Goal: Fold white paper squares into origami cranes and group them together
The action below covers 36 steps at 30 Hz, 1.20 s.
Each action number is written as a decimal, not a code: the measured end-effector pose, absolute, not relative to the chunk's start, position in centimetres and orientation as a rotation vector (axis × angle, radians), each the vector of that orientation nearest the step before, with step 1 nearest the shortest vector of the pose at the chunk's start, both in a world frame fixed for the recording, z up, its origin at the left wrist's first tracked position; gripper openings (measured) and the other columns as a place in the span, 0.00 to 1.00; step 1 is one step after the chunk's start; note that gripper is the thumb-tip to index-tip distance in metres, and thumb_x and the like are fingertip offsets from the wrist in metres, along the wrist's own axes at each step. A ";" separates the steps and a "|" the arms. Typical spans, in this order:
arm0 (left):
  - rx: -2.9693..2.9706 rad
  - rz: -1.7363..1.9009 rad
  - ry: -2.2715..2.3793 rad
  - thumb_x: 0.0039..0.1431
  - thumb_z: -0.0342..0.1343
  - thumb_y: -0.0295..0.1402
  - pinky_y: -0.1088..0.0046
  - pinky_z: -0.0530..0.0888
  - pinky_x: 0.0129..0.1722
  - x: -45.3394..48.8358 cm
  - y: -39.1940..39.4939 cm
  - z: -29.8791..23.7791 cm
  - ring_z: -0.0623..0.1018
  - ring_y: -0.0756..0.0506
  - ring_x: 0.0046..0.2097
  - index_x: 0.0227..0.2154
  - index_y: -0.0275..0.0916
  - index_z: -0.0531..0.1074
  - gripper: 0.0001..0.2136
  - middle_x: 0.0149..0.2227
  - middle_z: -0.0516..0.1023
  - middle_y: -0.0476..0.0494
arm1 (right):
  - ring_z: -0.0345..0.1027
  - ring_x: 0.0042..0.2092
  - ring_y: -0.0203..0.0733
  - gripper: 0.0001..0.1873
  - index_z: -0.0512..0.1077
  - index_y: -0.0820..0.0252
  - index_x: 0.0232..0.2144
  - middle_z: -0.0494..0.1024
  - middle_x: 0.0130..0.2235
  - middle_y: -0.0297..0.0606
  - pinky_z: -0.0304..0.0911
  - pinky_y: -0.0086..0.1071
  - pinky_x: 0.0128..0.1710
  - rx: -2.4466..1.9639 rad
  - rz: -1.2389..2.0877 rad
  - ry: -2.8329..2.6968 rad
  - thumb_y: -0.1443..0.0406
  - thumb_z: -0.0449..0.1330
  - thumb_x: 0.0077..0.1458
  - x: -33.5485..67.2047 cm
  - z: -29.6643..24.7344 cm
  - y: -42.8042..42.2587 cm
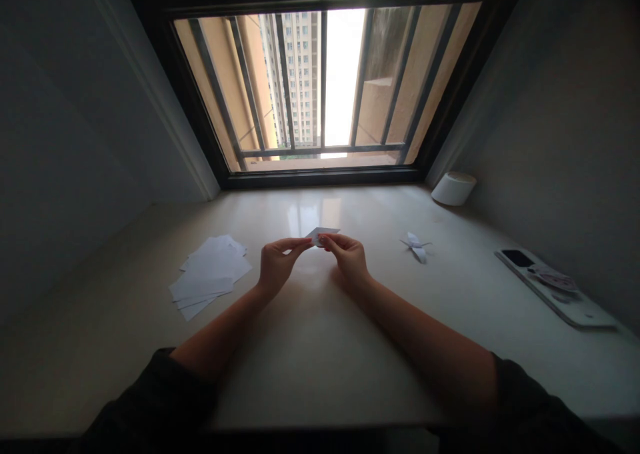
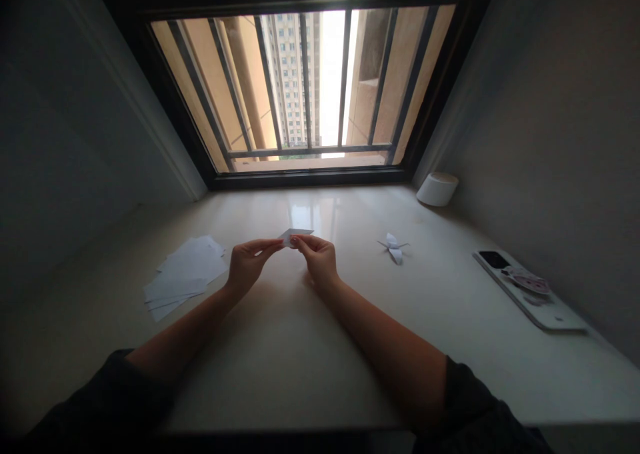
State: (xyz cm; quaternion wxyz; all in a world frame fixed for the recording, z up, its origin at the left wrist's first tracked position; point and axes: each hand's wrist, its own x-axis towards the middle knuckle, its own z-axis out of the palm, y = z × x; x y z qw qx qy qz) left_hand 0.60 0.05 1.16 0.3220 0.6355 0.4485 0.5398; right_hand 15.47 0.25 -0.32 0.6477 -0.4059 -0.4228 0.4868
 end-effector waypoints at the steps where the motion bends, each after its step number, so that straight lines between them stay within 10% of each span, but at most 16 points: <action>1: 1.656 1.418 1.170 0.46 0.62 0.39 0.65 0.74 0.42 0.6 0.1 1.1 0.79 0.42 0.38 0.33 0.40 0.79 0.11 0.34 0.81 0.44 | 0.71 0.32 0.42 0.12 0.79 0.57 0.26 0.80 0.27 0.37 0.66 0.38 0.37 -0.922 1.110 -0.957 0.57 0.67 0.39 15.4 -0.3 0.2; 12: 1.490 1.413 1.066 0.46 0.63 0.37 0.66 0.74 0.44 0.9 -0.1 0.7 0.79 0.45 0.38 0.46 0.40 0.73 0.22 0.34 0.81 0.45 | 0.74 0.35 0.45 0.09 0.79 0.56 0.27 0.81 0.31 0.37 0.67 0.40 0.41 -0.863 1.095 -1.009 0.60 0.68 0.40 15.4 0.3 -0.3; 36: 1.236 1.468 1.067 0.41 0.67 0.34 0.68 0.72 0.42 1.3 0.4 0.3 0.76 0.48 0.33 0.37 0.41 0.78 0.17 0.35 0.81 0.44 | 0.74 0.32 0.43 0.09 0.79 0.55 0.30 0.80 0.30 0.36 0.68 0.38 0.37 -0.855 1.056 -1.080 0.60 0.66 0.43 15.7 -0.3 0.2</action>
